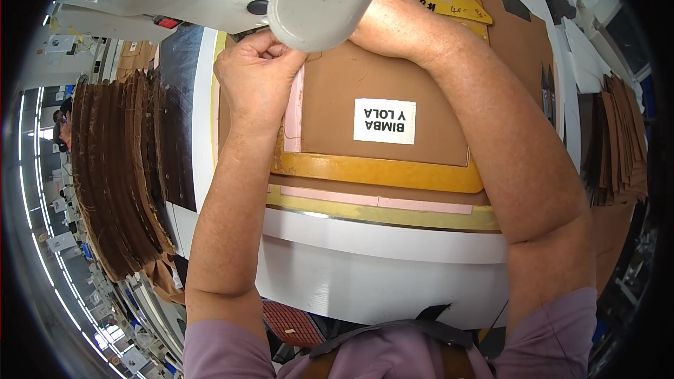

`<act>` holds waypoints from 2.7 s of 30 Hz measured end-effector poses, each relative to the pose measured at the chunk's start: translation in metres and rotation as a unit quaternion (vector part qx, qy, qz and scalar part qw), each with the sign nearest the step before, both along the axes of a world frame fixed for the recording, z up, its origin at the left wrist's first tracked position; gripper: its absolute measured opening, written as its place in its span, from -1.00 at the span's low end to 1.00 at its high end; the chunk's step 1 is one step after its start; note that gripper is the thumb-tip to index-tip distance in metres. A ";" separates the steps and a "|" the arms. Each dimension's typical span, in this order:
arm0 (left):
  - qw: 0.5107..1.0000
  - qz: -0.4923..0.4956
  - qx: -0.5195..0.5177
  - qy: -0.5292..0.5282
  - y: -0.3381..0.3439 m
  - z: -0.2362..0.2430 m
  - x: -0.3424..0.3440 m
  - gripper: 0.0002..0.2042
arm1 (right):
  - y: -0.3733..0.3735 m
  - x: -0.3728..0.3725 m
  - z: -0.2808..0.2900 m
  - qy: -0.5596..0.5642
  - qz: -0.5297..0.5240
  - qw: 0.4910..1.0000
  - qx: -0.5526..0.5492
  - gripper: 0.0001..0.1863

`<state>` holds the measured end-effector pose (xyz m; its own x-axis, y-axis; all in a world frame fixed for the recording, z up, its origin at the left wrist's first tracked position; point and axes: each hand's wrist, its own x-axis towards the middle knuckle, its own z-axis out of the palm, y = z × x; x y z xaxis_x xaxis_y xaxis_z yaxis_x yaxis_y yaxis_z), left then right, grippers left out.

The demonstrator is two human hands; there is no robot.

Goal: Operating an industrial sewing machine to stitch leather components for bags.

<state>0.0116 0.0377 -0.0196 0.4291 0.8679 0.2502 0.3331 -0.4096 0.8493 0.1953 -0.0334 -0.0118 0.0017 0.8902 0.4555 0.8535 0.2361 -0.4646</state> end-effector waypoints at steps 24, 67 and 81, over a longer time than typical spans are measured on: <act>0.992 -0.105 0.052 -0.041 -0.017 0.012 -0.013 -0.91 | 0.000 0.008 -0.006 0.133 0.050 0.987 0.081 -0.83; 0.997 -0.043 0.070 0.004 -0.027 0.009 -0.025 -0.92 | -0.020 -0.015 0.023 0.155 0.071 0.978 -0.123 -0.80; 0.998 -0.060 -0.009 -0.001 -0.024 0.007 -0.021 -0.92 | -0.009 -0.001 0.002 0.176 0.066 0.980 -0.068 -0.79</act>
